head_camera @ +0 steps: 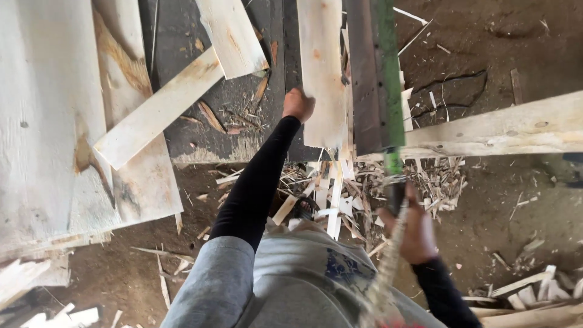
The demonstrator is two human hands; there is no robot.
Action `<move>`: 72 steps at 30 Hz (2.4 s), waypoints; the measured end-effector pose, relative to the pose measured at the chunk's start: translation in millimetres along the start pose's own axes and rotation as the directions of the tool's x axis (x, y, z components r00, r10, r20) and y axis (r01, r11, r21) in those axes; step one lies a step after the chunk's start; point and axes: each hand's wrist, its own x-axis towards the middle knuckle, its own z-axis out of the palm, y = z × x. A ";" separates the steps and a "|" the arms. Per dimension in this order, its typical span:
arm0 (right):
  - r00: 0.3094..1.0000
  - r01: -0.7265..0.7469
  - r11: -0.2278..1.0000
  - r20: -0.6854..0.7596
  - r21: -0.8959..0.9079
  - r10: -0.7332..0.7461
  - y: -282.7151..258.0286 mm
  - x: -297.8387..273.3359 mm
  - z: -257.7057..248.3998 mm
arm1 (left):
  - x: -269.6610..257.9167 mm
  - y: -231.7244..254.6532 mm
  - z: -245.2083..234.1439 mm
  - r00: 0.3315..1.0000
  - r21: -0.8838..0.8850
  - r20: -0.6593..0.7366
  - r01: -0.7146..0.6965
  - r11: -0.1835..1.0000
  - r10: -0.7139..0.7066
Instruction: Using a manual wood splitter or large fixed blade to trim and split pieces of wood.
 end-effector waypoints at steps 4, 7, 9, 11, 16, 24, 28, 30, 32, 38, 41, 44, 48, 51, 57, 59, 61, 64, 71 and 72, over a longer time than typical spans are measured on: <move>0.998 0.045 0.993 -0.035 -0.109 -0.049 120.3 89.3 80.8 | 9.0 -8.6 8.2 0.997 -0.002 0.041 0.062 0.998 -0.061; 0.970 0.202 0.902 -0.046 -0.382 -0.237 216.2 113.1 105.1 | 18.3 -35.1 40.2 0.999 0.127 -0.041 -0.028 0.992 0.033; 0.966 0.221 0.911 -0.047 -0.349 -0.253 187.6 124.2 106.3 | 22.4 -35.5 21.0 0.997 0.100 -0.067 -0.034 0.994 0.040; 0.974 0.170 0.931 -0.090 -0.322 -0.209 168.6 98.8 90.4 | 0.7 -24.8 18.8 0.998 0.056 -0.021 -0.057 0.997 0.059; 0.986 0.110 0.942 -0.084 -0.318 -0.143 112.7 67.3 62.8 | -38.2 -30.4 -33.3 0.999 -0.143 -0.049 0.006 0.990 -0.013; 0.991 0.089 0.952 -0.067 -0.292 -0.113 99.6 60.2 58.8 | -97.6 6.7 -142.5 0.942 0.014 -0.295 0.173 0.985 -0.162; 0.997 -0.011 0.971 -0.072 -0.240 -0.007 64.3 44.4 53.8 | -110.4 32.5 -118.7 0.931 0.555 -0.359 0.155 0.817 0.067; 0.998 -0.027 0.972 -0.063 -0.232 0.013 67.7 44.2 51.9 | -107.6 59.6 -116.4 0.942 0.559 -0.331 0.151 0.815 0.052; 0.998 -0.044 0.974 -0.057 -0.222 0.032 78.1 46.3 49.1 | -106.2 85.5 -119.3 0.953 0.562 -0.301 0.144 0.815 0.040; 0.972 0.181 0.952 -0.101 -0.247 -0.211 73.9 40.2 35.9 | -75.6 43.6 -84.3 0.950 0.545 -0.211 0.308 0.780 -0.229; 0.991 0.088 0.987 -0.090 -0.135 -0.101 47.4 25.8 27.3 | -81.2 33.2 -89.6 0.958 0.447 -0.285 0.107 0.888 0.028; 0.992 0.112 0.990 -0.055 -0.082 -0.116 60.7 31.8 25.1 | -109.0 56.2 -115.3 0.898 0.257 -0.404 -0.075 0.964 0.177; 0.980 0.197 0.978 -0.023 -0.065 -0.199 58.5 31.6 19.8 | -83.6 3.8 -66.1 0.946 -0.317 -0.288 -0.240 0.918 0.148; 0.984 0.179 0.982 0.004 -0.060 -0.179 57.5 27.9 16.9 | -64.9 -20.2 -35.1 0.942 -0.472 -0.295 -0.291 0.832 0.162; 0.995 0.079 0.996 0.063 -0.034 -0.077 7.0 7.7 0.9 | -44.8 -6.0 -38.0 0.995 0.009 -0.083 -0.061 0.998 0.061; 0.995 0.071 0.997 0.078 -0.036 -0.068 7.8 6.9 -0.7 | -26.8 -20.6 -28.3 0.981 0.036 -0.086 -0.169 0.985 0.171; 0.991 0.120 0.992 0.064 -0.046 -0.117 24.2 14.0 -0.5 | -7.0 -21.8 -22.5 0.973 0.146 -0.026 -0.225 0.963 0.231; 0.991 0.131 0.991 0.033 -0.040 -0.130 22.8 15.0 0.6 | -8.3 17.6 -26.3 0.993 0.219 0.106 -0.072 0.973 0.049; 0.994 0.110 0.990 -0.008 -0.087 -0.111 25.8 15.9 14.6 | 32.2 6.3 16.0 0.982 0.231 0.104 -0.178 0.957 0.158; 0.991 0.130 0.987 -0.015 -0.090 -0.132 32.5 20.2 18.0 | 33.7 13.9 13.5 0.982 0.235 0.119 -0.172 0.957 0.147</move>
